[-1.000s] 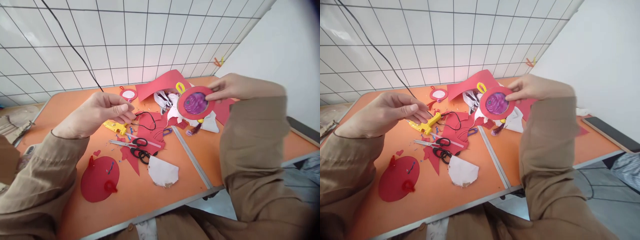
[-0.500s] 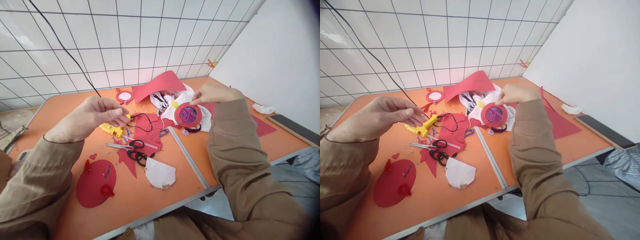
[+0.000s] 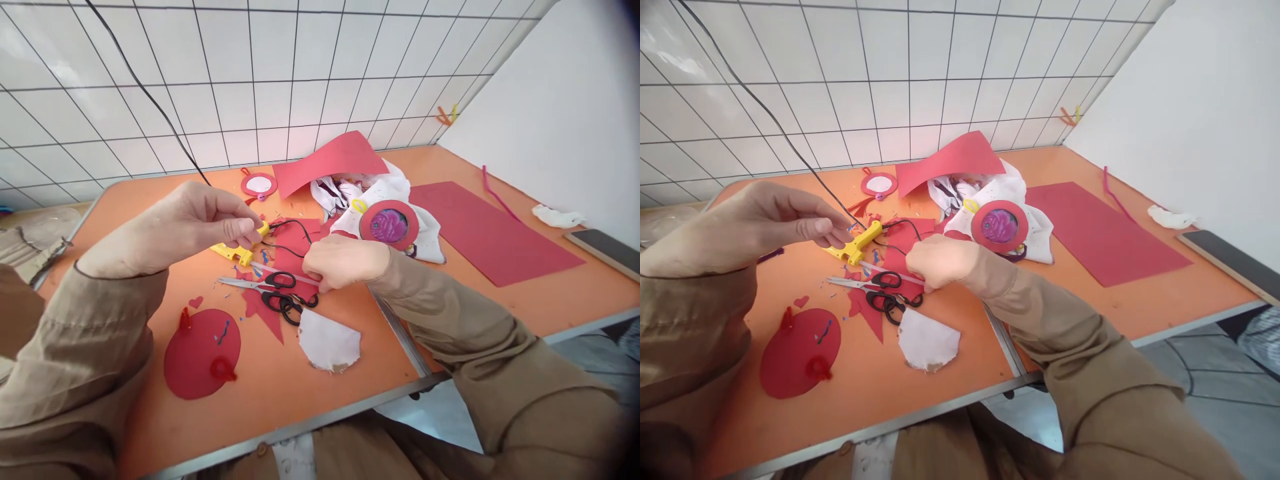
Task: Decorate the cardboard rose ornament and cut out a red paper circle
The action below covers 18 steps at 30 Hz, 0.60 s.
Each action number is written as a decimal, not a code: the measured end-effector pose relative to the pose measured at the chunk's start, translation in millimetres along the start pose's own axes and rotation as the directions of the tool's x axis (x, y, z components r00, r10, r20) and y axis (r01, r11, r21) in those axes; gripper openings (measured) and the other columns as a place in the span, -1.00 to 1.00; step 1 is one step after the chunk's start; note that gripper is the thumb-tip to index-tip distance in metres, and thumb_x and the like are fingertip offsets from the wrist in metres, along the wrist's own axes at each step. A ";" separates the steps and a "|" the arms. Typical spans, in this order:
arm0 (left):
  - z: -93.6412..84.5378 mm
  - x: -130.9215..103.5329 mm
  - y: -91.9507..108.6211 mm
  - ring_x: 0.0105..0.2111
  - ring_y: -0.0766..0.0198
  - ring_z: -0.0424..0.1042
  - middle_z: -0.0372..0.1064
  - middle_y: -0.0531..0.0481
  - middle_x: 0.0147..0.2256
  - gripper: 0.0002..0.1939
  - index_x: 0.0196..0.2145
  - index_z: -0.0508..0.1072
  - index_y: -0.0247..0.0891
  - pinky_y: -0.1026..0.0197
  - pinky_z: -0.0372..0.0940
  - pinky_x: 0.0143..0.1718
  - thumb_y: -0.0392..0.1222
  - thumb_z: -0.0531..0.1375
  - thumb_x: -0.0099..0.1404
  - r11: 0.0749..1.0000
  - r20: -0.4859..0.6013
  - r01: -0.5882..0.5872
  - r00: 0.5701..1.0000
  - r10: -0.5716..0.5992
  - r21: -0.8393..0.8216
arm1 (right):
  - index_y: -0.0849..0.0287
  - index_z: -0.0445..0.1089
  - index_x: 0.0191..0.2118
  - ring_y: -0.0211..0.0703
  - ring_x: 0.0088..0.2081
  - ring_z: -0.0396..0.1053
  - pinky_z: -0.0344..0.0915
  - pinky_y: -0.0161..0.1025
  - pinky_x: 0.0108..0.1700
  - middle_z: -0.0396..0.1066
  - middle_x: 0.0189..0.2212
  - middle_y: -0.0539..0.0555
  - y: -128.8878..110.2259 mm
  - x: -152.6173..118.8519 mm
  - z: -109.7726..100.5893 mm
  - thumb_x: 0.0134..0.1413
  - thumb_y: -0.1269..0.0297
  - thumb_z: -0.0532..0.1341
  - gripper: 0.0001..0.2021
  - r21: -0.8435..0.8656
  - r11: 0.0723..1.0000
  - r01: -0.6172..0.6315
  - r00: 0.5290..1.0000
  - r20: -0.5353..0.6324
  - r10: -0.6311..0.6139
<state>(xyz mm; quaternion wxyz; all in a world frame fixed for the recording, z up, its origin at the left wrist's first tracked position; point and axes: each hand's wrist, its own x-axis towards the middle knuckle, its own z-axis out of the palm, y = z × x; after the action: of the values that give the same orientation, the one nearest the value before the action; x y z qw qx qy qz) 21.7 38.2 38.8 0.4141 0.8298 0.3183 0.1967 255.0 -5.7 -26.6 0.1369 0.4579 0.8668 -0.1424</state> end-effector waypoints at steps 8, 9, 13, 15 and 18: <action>-6.6 -3.9 8.7 -0.31 0.23 0.52 0.59 -0.05 -0.31 -0.77 -0.26 0.61 -0.26 0.24 0.38 -0.29 -0.10 0.20 0.29 0.992 0.045 0.033 0.998 -0.039 0.125 | 0.22 0.46 -0.42 -0.18 -0.47 0.26 -0.08 -0.26 -0.44 0.40 -0.52 0.08 6.8 -1.2 -9.6 -0.06 0.26 0.30 -0.87 -0.065 0.995 -0.078 0.991 0.101 0.084; -7.2 -3.2 7.8 -0.31 0.23 0.52 0.59 -0.03 -0.32 -0.77 -0.26 0.61 -0.24 0.24 0.38 -0.29 -0.09 0.21 0.28 0.990 0.032 0.035 0.999 -0.040 0.134 | 0.22 0.46 -0.41 -0.19 -0.48 0.25 -0.08 -0.26 -0.44 0.40 -0.52 0.08 5.7 -2.3 -10.5 -0.05 0.26 0.30 -0.87 -0.059 0.996 -0.073 0.992 0.096 0.078; -6.9 2.2 -1.8 -0.34 0.23 0.51 0.59 0.00 -0.32 -0.77 -0.24 0.60 -0.23 0.25 0.35 -0.34 -0.10 0.22 0.22 0.961 -0.004 0.041 0.999 -0.041 0.275 | 0.21 0.45 -0.43 -0.23 -0.44 0.27 -0.04 -0.28 -0.43 0.44 -0.49 0.05 1.5 -6.8 -14.0 0.00 0.29 0.27 -0.90 -0.009 1.000 0.019 0.995 0.094 -0.018; -2.0 5.9 -7.6 -0.42 0.29 0.47 0.57 0.03 -0.35 -0.79 -0.26 0.60 -0.21 0.27 0.30 -0.39 -0.18 0.20 0.20 0.922 0.041 0.011 0.999 -0.029 0.387 | 0.20 0.45 -0.44 -0.27 -0.45 0.28 -0.02 -0.30 -0.44 0.46 -0.49 0.02 0.1 -8.7 -16.0 0.07 0.28 0.23 -0.86 0.044 0.997 0.060 0.995 0.073 -0.063; 13.1 10.2 -15.4 -0.48 0.37 0.41 0.54 0.07 -0.40 -0.78 -0.28 0.60 -0.18 0.30 0.23 -0.43 -0.29 0.14 0.22 0.861 0.203 -0.146 0.978 0.051 0.488 | 0.22 0.46 -0.45 -0.33 -0.52 0.25 0.02 -0.32 -0.47 0.45 -0.52 0.00 -2.7 -11.3 -17.7 0.11 0.27 0.22 -0.82 0.225 0.969 0.101 0.995 -0.019 -0.099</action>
<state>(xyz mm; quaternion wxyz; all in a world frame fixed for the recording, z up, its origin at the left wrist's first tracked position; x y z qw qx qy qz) 31.2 44.8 19.3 0.2018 0.9384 0.2758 0.0516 257.0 -9.1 -5.8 0.0733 0.4267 0.8675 -0.2450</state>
